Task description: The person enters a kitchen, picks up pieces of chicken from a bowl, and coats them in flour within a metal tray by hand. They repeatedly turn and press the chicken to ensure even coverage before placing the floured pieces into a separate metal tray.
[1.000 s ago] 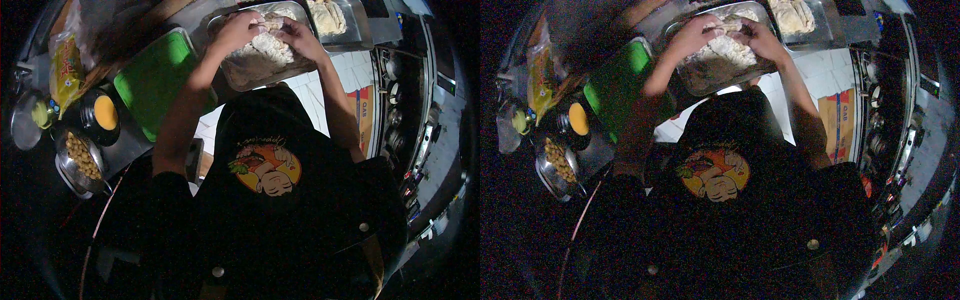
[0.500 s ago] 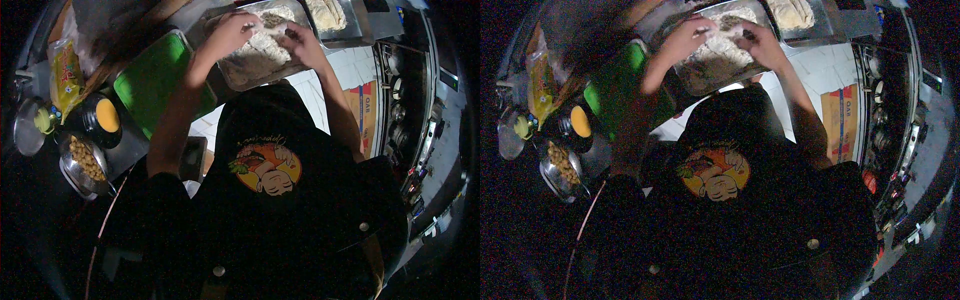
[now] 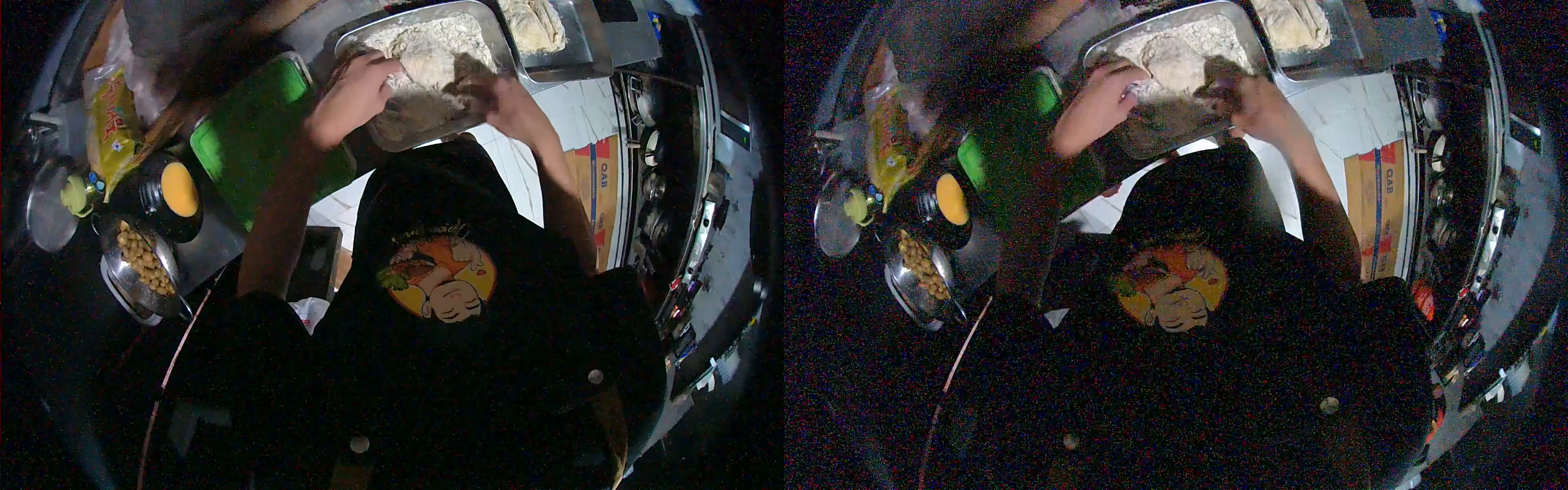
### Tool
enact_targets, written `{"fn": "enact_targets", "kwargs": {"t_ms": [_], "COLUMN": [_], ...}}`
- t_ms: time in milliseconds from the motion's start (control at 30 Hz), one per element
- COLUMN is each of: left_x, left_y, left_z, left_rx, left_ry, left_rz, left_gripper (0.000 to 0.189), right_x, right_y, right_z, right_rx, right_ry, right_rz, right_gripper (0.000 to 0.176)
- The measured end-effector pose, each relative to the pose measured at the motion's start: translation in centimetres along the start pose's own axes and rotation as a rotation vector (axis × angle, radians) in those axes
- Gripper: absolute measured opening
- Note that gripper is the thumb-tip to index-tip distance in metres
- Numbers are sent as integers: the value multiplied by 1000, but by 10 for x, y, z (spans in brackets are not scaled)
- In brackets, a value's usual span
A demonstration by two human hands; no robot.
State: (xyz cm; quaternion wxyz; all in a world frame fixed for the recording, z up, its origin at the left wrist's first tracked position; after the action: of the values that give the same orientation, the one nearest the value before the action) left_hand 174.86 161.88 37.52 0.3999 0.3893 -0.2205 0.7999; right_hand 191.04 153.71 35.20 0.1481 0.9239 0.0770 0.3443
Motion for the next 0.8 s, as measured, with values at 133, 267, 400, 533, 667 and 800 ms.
{"fn": "enact_targets", "kwargs": {"t_ms": [133, 267, 400, 533, 667, 800], "left_x": [-4, -19, -15, -11, -11, -9], "left_y": [2, 3, 2, -2, -2, 2], "left_z": [-5, -18, -17, -15, -15, -18], "left_rx": [26, 37, 34, 71, 66, 89], "left_ry": [-66, -16, -35, 3, 5, -21], "left_rz": [24, 77, 112, 39, 58, 124], "left_gripper": [34, 37, 37, 34, 33, 32], "right_x": [-42, -83, -95, -29, 32, 35], "right_y": [-6, -17, -25, -22, -17, -7], "right_z": [-15, -34, -48, -54, -56, -36], "right_rx": [-14, -14, 25, 164, 144, 207], "right_ry": [450, 453, 362, -84, -111, -98], "right_rz": [-8, -29, -112, 26, 275, 186], "right_gripper": [48, 51, 43, 30, 21, 21]}}
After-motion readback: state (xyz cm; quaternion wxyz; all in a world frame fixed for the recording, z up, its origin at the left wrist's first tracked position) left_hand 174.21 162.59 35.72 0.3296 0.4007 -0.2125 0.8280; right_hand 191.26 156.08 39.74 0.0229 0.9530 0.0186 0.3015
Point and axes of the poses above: each hand's wrist, its own y-axis away from the middle knuckle, its own x-axis out of the back of the hand, z = x × y, the point moved 10 cm from there along -y, towards the middle knuckle, and after that the axes turned 10 degrees about -y, right-handed, at the moved point
